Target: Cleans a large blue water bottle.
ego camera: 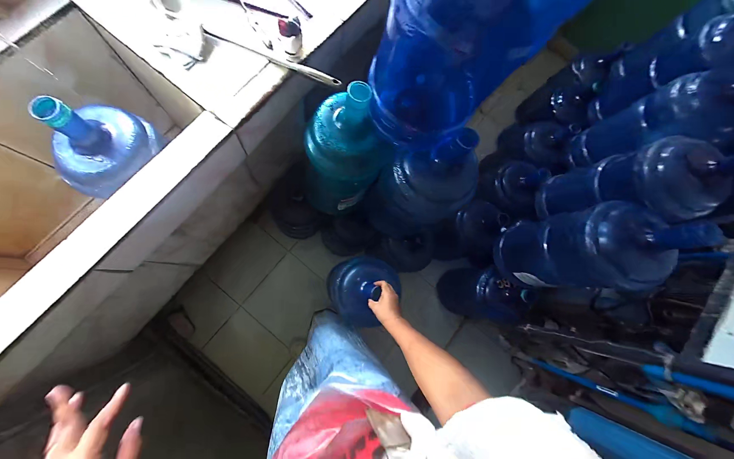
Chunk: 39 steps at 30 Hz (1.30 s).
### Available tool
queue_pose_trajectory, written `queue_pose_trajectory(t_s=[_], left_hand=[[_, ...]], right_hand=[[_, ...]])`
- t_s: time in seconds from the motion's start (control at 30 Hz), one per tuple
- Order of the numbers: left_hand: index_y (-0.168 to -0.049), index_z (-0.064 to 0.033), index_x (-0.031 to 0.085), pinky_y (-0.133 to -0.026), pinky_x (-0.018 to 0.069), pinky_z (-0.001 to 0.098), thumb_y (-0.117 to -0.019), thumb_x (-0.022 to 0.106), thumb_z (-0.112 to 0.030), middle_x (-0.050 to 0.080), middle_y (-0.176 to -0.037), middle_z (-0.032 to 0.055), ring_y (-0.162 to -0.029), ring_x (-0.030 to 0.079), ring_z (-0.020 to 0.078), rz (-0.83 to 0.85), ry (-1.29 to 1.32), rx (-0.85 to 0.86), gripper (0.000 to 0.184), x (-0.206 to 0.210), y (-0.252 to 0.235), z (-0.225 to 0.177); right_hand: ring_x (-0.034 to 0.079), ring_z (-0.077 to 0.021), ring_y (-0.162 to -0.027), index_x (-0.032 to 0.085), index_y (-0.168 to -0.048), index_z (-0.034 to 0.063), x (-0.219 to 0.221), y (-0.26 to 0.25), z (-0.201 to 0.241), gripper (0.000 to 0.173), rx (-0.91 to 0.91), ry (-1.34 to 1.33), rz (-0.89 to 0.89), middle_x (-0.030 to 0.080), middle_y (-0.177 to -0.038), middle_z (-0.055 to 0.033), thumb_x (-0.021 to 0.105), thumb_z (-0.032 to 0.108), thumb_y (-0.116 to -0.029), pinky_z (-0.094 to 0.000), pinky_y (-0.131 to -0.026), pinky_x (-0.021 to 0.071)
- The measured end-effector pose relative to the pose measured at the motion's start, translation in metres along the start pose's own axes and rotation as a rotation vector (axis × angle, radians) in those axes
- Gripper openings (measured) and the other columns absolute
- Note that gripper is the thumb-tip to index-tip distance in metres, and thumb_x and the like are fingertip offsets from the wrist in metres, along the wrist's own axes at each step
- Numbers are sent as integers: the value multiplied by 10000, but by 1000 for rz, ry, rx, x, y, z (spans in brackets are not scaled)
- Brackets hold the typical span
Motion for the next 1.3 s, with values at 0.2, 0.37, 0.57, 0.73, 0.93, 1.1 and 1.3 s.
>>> queue_pose_trajectory(t_s=[0.2,0.37,0.57,0.73,0.93,1.1,1.3], left_hand=[[-1400,-172,632,-1141,312,692,-963,579,-261,342,-1579,337,-1426,397,525,-34,-123,326,450,35,-182,27],[-1494,-47,499,-1149,297,688,-965,632,-384,170,-1656,313,-1461,332,527,-227,-161,-36,641,33,-296,107],[-1569,-25,373,-1208,188,666,-1026,409,-558,259,-1644,277,-1513,284,455,-87,-102,-585,762,52,-333,185],[-1518,-46,478,-1217,175,658,-1011,329,-618,393,-1593,242,-1487,353,435,-154,-63,-587,778,59,-334,192],[-1453,13,541,-1194,162,701,-986,346,-634,443,-1541,289,-1455,388,476,-214,-4,-538,821,54,-336,191],[-1435,31,543,-1167,354,595,-970,657,-467,472,-1518,284,-1390,497,417,108,381,-788,691,16,-368,211],[-1559,30,345,-1183,325,580,-803,741,-546,102,-1640,372,-1497,250,522,-271,456,-299,1030,-23,-512,243]], right_hand=[[574,-423,-1284,558,-1356,-70,47,-57,9,584,160,47,-5,592,-1358,-289,772,28,-821,-566,-1089,463],[567,-444,-1296,545,-1386,-61,68,-100,3,492,365,97,26,584,-1364,-316,692,78,-938,-577,-1094,454],[549,-434,-1324,508,-1457,-19,15,-130,112,603,319,328,473,569,-1404,-299,682,281,-963,-596,-1102,437],[730,-261,-982,655,-1239,18,-56,-142,387,290,-337,-245,795,717,-1153,-139,592,172,-1002,-443,-855,628],[696,-297,-1091,607,-1319,-18,-173,-268,626,327,-694,-72,-44,676,-1261,-198,500,140,-1053,-496,-978,558],[494,-504,-1335,549,-1388,-58,-123,-360,662,543,-319,390,-159,514,-1424,-336,681,269,-975,-672,-1070,419],[511,-416,-1361,571,-1412,-7,-118,-354,681,492,-224,346,-183,520,-1442,-305,516,321,-1049,-545,-1132,422]])
Point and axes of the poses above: each hand's wrist, its own y-axis away from the middle knuckle, its own x-axis out of the palm, z = x × y, the point moved 4 cm from there along -y, towards the middle knuckle
